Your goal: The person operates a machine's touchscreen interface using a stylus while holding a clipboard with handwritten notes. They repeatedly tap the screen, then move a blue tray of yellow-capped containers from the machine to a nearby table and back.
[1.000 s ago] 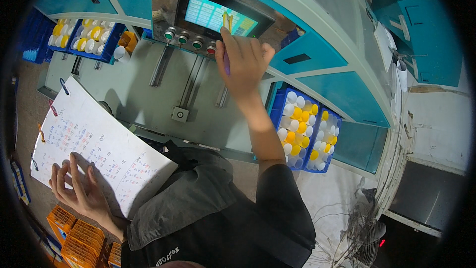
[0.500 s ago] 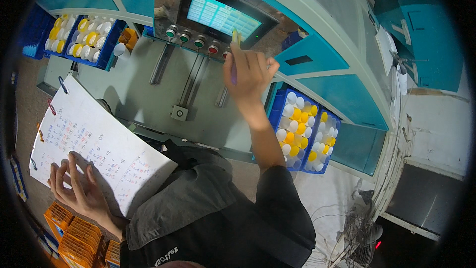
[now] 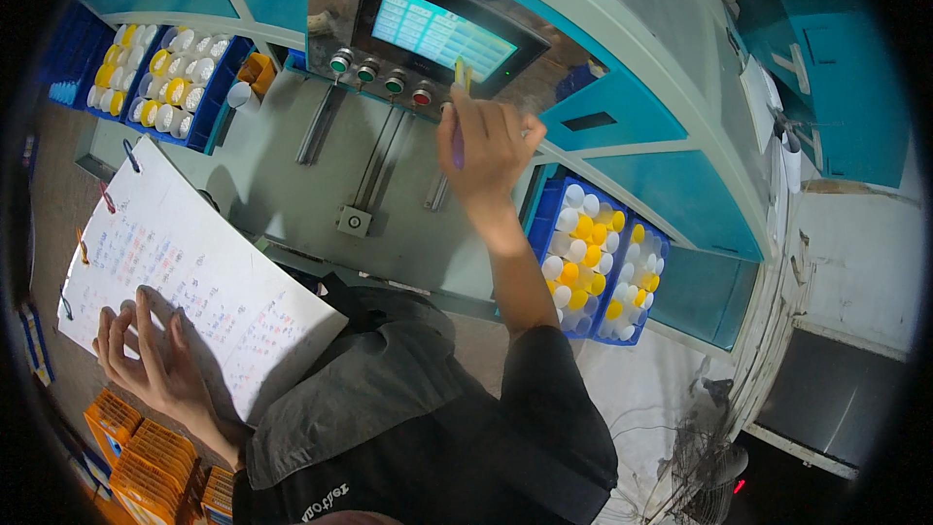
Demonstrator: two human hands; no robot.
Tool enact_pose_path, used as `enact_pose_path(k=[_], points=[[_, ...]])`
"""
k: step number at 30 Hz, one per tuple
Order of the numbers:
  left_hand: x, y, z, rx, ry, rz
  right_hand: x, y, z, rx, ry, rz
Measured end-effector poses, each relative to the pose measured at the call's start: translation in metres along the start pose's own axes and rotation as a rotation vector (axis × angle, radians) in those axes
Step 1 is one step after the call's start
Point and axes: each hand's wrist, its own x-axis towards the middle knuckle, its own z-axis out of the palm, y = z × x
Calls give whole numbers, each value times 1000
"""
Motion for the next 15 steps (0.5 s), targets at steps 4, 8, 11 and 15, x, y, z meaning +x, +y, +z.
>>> enact_pose_path(k=[4,8,11,15], points=[[3,3,0,-31,1,1,-5,2,-4,-22,-32,11],[2,5,-3,-13,-7,-12,-13,9,-4,-19,-24,9],[0,10,-2,-20,7,-14,-17,18,-1,17,3,0],[2,15,-1,-15,45,1,-17,19,0,71,61,-39]])
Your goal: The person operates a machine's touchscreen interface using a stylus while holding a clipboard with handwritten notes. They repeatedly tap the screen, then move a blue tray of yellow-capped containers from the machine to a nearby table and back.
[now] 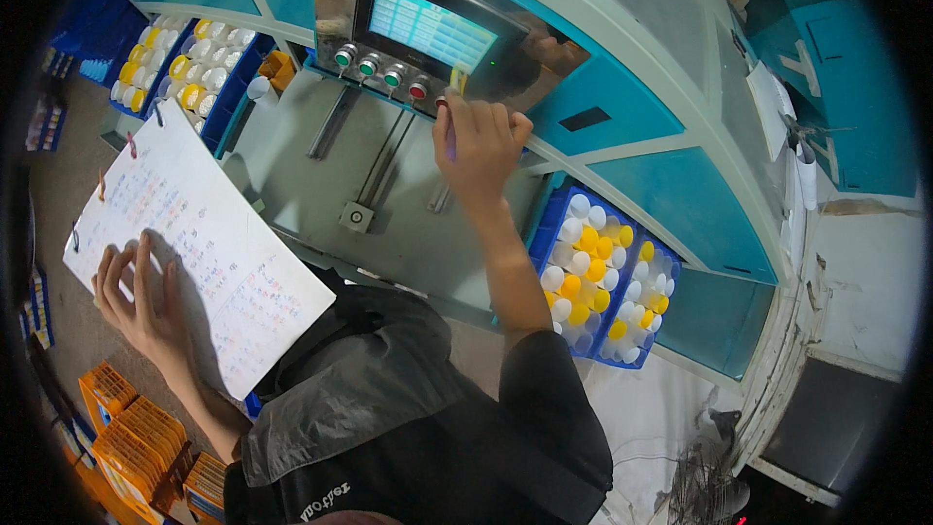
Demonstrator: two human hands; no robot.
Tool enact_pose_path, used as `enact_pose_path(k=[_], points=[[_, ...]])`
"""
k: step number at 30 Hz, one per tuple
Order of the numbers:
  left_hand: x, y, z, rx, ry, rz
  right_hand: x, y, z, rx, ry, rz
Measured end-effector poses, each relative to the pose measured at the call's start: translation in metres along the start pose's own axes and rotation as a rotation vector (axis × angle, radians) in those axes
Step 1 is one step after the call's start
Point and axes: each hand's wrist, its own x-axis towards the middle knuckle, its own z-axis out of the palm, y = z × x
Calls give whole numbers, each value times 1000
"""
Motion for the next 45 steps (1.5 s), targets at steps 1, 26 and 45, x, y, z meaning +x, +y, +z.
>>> enact_pose_path(k=[1,26,45], points=[[1,1,0,-8,4,5,-1,-1,0,10,-28,8],[17,-6,11,-172,-6,68,5,-10,3,-74,-25,2],[8,-30,16,-138,-21,36,34,-15,3,-72,40,3]])
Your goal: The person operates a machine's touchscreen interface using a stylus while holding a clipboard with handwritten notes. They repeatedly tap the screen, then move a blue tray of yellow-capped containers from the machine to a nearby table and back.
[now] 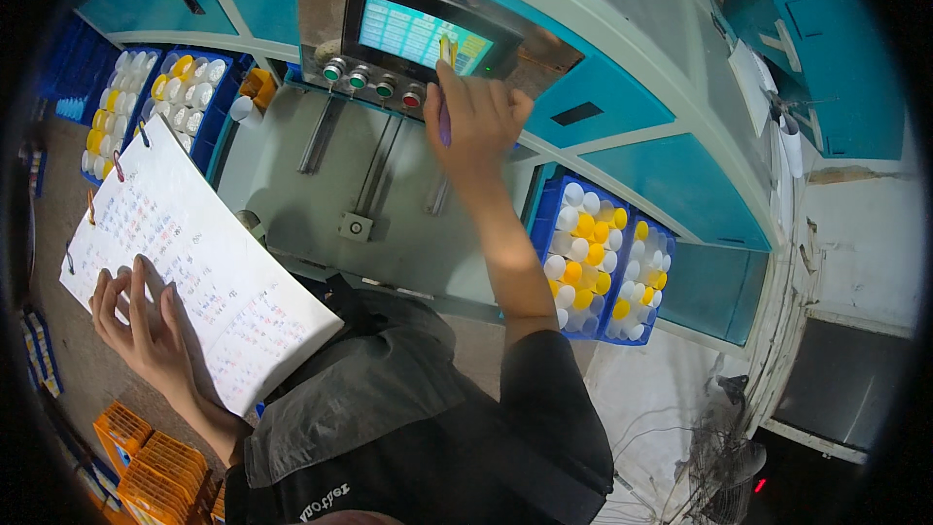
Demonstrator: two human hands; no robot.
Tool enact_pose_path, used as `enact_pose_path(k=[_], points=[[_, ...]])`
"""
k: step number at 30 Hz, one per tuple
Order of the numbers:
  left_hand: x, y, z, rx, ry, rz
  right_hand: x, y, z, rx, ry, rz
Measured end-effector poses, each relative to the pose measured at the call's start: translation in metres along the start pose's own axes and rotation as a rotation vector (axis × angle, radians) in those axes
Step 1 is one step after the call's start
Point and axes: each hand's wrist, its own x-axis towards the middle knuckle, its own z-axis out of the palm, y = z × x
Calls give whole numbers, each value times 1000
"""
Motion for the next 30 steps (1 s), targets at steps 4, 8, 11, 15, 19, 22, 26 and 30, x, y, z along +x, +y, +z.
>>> enact_pose_path(k=[4,8,11,15,19,22,26,30], points=[[2,-3,-3,12,-28,-6,-11,-4,4,19,-60,-10],[2,-2,-4,-9,-26,-27,-11,-14,16,41,-67,-54],[1,-2,-4,23,-43,-13,-6,-22,23,56,-85,-68],[2,-3,-3,-10,-41,-16,3,-28,32,70,-95,-84],[3,-3,-2,-21,-37,-9,3,-28,33,39,-87,-65],[3,-3,-2,-28,-39,-17,-1,-25,30,17,-83,-45],[2,-2,-2,-29,-32,-8,-11,-20,24,22,-111,-29],[3,-2,-1,-48,-32,-13,-19,-17,22,52,-108,8]])
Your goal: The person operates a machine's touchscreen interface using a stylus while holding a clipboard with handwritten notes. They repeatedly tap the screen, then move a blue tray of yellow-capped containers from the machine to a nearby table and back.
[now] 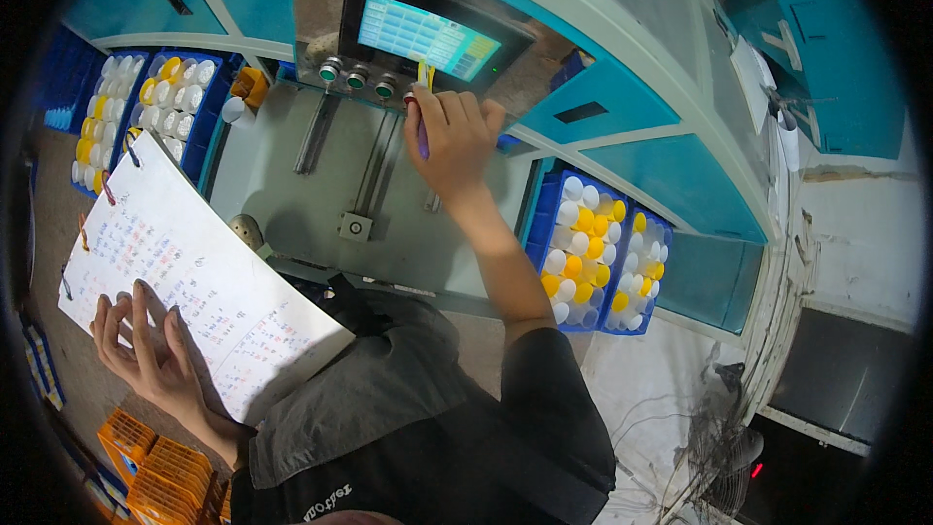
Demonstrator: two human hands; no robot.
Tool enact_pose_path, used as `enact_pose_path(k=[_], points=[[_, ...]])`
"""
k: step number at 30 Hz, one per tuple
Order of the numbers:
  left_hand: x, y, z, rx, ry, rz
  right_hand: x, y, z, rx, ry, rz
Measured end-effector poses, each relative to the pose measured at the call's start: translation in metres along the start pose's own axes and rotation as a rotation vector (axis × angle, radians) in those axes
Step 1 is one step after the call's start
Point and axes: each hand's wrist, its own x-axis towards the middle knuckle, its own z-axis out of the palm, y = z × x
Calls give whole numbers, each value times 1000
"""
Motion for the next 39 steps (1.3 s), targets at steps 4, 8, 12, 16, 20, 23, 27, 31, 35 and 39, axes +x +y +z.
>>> enact_pose_path(k=[4,8,12,16,20,23,27,31,35,39], points=[[0,0,1,-20,13,3,-1,3,-10,-17,41,28],[-1,-1,2,1,24,14,-1,8,-32,-78,52,98],[-1,-3,2,7,11,27,1,13,-40,-104,56,106],[-1,-4,2,23,-3,35,1,15,-37,-121,65,119],[-1,-3,1,27,15,38,2,15,-37,-96,75,99],[0,-3,1,53,-1,59,5,13,-37,-68,83,79],[-2,-2,1,57,-14,44,15,10,-32,-65,94,50],[-1,-2,1,44,-15,35,21,6,-29,-37,81,71],[1,-2,-3,84,-10,69,24,4,-28,-69,99,48],[0,0,-3,67,-8,43,25,6,-30,-94,131,42]])
